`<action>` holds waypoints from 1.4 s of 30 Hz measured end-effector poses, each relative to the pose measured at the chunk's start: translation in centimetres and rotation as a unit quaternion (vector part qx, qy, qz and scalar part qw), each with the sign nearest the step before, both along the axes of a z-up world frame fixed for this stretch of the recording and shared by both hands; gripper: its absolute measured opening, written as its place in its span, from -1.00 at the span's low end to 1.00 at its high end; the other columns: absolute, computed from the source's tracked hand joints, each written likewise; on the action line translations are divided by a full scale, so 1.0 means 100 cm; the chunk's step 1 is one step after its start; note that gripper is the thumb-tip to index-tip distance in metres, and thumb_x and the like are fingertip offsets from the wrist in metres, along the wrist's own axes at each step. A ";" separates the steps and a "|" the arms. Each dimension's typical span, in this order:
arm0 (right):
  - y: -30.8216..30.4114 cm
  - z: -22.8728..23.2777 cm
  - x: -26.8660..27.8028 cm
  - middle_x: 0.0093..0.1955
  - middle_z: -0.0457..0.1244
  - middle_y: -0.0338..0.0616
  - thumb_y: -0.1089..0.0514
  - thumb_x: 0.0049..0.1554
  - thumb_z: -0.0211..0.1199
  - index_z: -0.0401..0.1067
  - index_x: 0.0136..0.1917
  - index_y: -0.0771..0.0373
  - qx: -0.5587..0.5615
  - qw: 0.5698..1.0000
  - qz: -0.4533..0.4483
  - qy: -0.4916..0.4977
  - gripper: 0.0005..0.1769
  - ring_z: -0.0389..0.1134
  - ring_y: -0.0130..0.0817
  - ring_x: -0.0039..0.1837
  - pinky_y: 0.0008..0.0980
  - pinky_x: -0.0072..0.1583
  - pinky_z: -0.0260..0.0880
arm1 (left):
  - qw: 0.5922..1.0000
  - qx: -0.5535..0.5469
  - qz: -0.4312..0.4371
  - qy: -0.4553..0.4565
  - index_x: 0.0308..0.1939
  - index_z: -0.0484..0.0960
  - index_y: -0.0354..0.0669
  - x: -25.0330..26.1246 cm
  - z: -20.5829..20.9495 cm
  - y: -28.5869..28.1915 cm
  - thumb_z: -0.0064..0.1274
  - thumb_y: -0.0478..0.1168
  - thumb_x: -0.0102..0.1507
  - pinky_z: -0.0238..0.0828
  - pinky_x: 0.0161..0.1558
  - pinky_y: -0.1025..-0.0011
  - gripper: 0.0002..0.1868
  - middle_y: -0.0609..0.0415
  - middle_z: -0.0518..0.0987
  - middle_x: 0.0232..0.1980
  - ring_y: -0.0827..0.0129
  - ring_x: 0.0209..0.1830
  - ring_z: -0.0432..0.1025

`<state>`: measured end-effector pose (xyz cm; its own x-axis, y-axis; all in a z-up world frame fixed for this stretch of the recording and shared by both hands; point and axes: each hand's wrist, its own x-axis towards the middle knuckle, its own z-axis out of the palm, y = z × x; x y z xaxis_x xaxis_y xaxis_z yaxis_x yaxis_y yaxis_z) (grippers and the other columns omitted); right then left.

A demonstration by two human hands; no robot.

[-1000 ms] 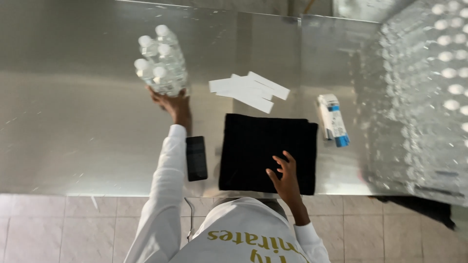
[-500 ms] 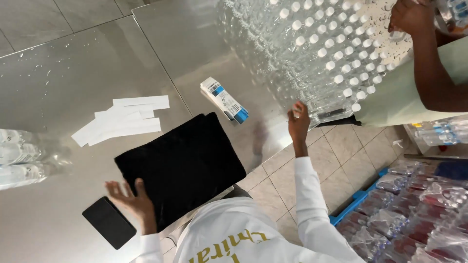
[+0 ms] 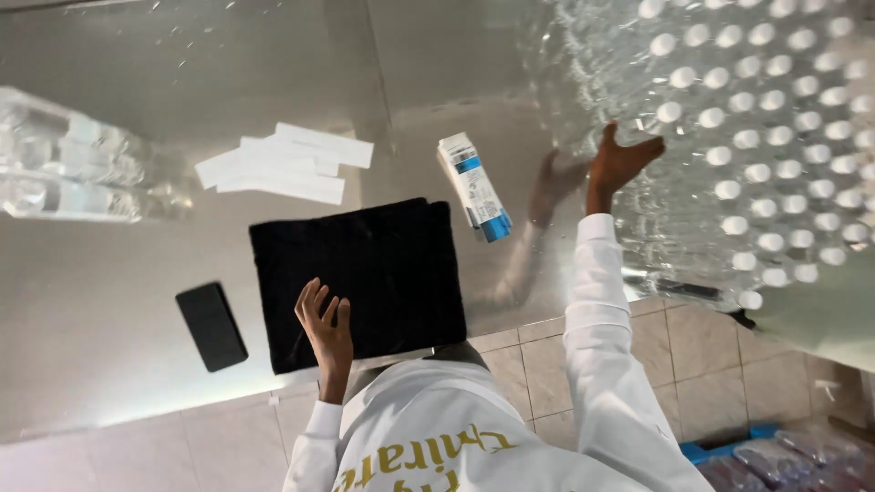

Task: Manually applying paper labels to clear plastic water bottles on a production table.

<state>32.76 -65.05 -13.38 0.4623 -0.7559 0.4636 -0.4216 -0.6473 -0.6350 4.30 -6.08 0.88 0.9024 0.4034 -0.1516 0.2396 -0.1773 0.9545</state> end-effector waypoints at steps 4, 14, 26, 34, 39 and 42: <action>-0.045 -0.029 -0.029 0.54 0.07 0.23 0.10 0.17 0.90 -0.03 0.71 0.28 -0.001 0.993 0.111 -0.032 0.26 0.59 0.07 0.33 0.16 0.56 0.42 | 0.998 0.013 0.068 0.002 0.55 0.31 -0.15 -0.028 -0.007 0.029 0.13 -0.33 0.47 0.51 0.40 0.00 -0.42 -0.14 0.17 0.52 -0.17 0.50 0.33; 0.195 0.164 -0.219 0.35 0.32 0.11 0.42 0.19 0.76 0.32 0.52 0.28 0.175 0.935 0.307 0.038 -0.19 0.42 -0.04 0.31 -0.10 0.17 0.46 | 0.935 0.265 0.183 0.149 0.76 -0.04 -0.02 -0.039 -0.073 0.189 0.45 -0.16 0.24 0.16 0.50 -0.36 0.18 -0.32 0.14 0.53 -0.37 0.51 0.14; 0.358 0.123 -0.236 -0.10 0.50 0.06 -0.61 0.10 0.49 0.60 0.14 0.29 0.143 0.780 0.360 0.492 -0.10 0.56 0.11 -0.03 0.01 -0.13 0.55 | 0.914 0.339 0.059 0.215 0.81 -0.23 -0.17 -0.010 -0.060 0.212 0.33 -0.11 0.04 0.33 0.17 -0.11 0.39 -0.36 0.37 0.25 -0.26 0.15 0.33; 0.389 0.133 -0.234 0.03 0.39 0.56 -0.62 0.26 0.31 0.34 0.42 0.69 0.140 0.779 0.360 0.494 0.20 0.53 0.26 -0.02 -0.05 -0.25 0.44 | 0.957 0.166 0.014 0.238 0.82 -0.31 0.02 0.005 -0.069 0.188 0.47 0.10 0.06 0.29 0.34 -0.17 0.50 -0.38 0.39 0.34 -0.33 0.36 0.34; 0.384 0.145 -0.244 0.34 0.29 0.57 -0.63 0.20 0.34 0.28 0.46 0.57 0.155 0.792 0.321 0.495 0.19 0.41 0.46 0.32 0.27 0.09 0.57 | 0.963 0.219 -0.057 0.145 0.80 -0.23 -0.18 0.023 -0.049 0.122 0.39 -0.03 0.11 0.35 0.13 -0.18 0.38 -0.44 0.38 0.24 -0.34 0.18 0.37; 0.367 0.138 -0.235 0.10 0.34 0.41 -0.68 0.22 0.24 0.29 0.37 0.51 0.048 0.795 0.323 0.511 0.14 0.49 0.38 0.14 0.28 0.07 0.55 | 0.946 0.292 -0.065 0.129 0.79 -0.15 -0.26 0.027 -0.056 0.116 0.39 -0.03 0.08 0.36 0.04 -0.15 0.36 -0.43 0.39 0.20 -0.31 0.10 0.37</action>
